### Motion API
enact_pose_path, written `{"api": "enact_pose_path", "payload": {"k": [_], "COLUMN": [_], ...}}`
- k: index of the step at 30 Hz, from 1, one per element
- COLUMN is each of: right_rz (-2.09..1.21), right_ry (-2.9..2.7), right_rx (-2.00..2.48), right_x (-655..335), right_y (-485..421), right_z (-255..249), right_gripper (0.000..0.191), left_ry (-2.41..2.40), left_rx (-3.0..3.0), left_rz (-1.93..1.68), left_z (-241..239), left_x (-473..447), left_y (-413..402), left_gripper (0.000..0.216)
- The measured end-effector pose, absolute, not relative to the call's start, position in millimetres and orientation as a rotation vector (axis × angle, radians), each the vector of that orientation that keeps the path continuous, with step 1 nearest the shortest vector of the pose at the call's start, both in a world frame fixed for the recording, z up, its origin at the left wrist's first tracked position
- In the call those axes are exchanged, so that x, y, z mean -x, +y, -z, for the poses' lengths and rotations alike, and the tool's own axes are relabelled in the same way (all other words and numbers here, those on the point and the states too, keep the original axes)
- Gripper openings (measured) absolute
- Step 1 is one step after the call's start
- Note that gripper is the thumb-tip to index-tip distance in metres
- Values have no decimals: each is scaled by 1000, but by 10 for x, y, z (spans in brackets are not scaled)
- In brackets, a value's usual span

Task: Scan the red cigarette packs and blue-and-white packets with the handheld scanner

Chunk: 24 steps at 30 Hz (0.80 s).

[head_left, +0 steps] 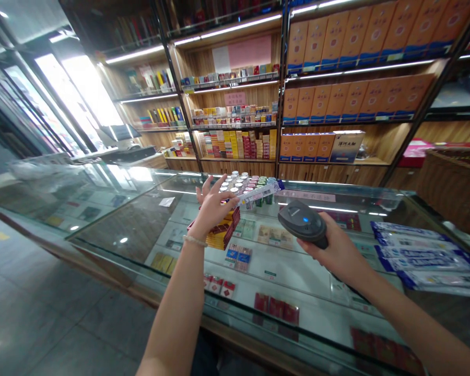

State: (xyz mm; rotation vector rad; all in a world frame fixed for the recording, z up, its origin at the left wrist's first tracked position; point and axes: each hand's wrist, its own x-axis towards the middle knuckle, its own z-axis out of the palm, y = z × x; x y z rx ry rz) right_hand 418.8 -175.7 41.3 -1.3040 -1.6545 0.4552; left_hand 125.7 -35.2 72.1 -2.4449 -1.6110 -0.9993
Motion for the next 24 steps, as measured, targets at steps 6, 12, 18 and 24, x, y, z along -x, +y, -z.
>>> {"api": "enact_pose_path", "payload": {"k": [6, 12, 18, 24], "right_rz": [-429, -431, -402, -141], "right_ry": [-1630, -1663, -1697, -1836], "right_rx": [1307, 1295, 1290, 1428], "right_x": [-4189, -4204, -4211, -4257], "right_y": [-1746, -1744, -1743, -1758], "right_z": [-390, -376, -352, -345], "right_gripper": [22, 22, 23, 29], "left_ry": [-1641, -1662, -1647, -1655], "left_rx": [2434, 2432, 2434, 2440], "left_rz": [1009, 1002, 1011, 1010], "left_z": [-723, -722, -726, -739], "left_x": [-1273, -1283, -1283, -1289], "left_y": [-353, -352, -340, -358], "left_gripper": [22, 19, 19, 18]}}
